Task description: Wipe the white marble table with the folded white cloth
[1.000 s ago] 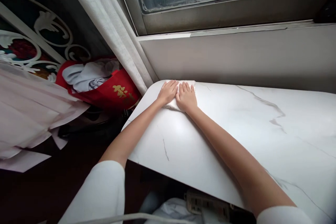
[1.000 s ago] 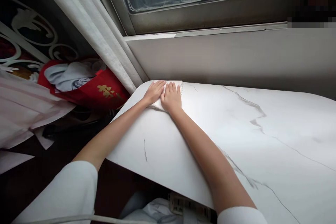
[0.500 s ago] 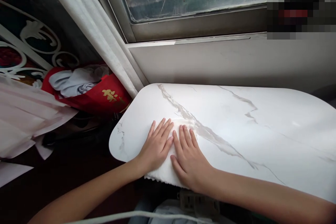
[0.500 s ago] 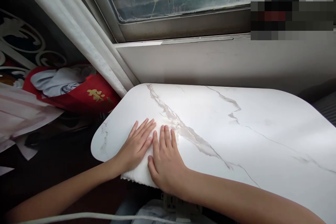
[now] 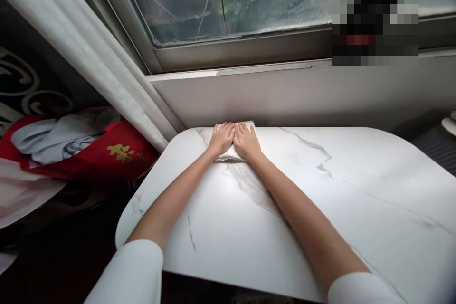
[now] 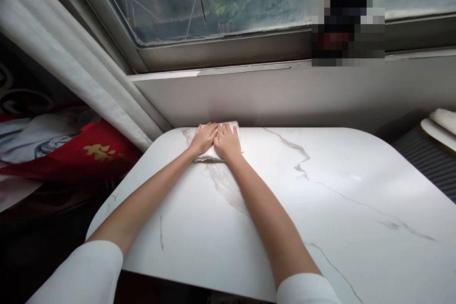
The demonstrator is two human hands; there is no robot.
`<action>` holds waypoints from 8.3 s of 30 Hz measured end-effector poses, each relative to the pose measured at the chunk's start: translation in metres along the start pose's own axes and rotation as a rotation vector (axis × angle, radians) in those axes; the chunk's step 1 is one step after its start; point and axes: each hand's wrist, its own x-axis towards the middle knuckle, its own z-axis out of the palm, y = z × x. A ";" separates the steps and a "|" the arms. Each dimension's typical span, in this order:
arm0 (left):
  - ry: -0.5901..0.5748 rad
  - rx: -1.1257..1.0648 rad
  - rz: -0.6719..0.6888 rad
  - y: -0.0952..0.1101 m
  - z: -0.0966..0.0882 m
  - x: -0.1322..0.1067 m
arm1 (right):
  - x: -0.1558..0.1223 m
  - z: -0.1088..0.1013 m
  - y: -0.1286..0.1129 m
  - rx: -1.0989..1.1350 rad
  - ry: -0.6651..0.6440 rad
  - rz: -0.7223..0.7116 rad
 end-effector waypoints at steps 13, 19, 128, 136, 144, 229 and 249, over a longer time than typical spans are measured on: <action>0.020 0.056 0.026 0.057 -0.001 -0.059 | -0.077 -0.023 0.011 -0.057 0.000 -0.042; 0.031 0.045 0.184 0.128 -0.008 -0.176 | -0.215 -0.056 0.013 -0.096 -0.031 -0.173; -0.029 -0.078 0.319 0.335 0.058 -0.012 | -0.195 -0.126 0.252 -0.236 0.021 0.228; -0.115 -0.114 0.550 0.385 0.037 -0.137 | -0.355 -0.146 0.222 -0.238 0.119 0.206; -0.070 -0.151 0.619 0.402 0.043 -0.136 | -0.362 -0.145 0.233 -0.358 0.088 0.443; -0.254 -0.264 0.432 0.221 0.003 -0.145 | -0.274 -0.107 0.084 -0.372 -0.027 -0.119; 0.035 -0.152 0.183 0.157 0.038 0.032 | -0.067 -0.061 0.150 -0.136 -0.031 0.012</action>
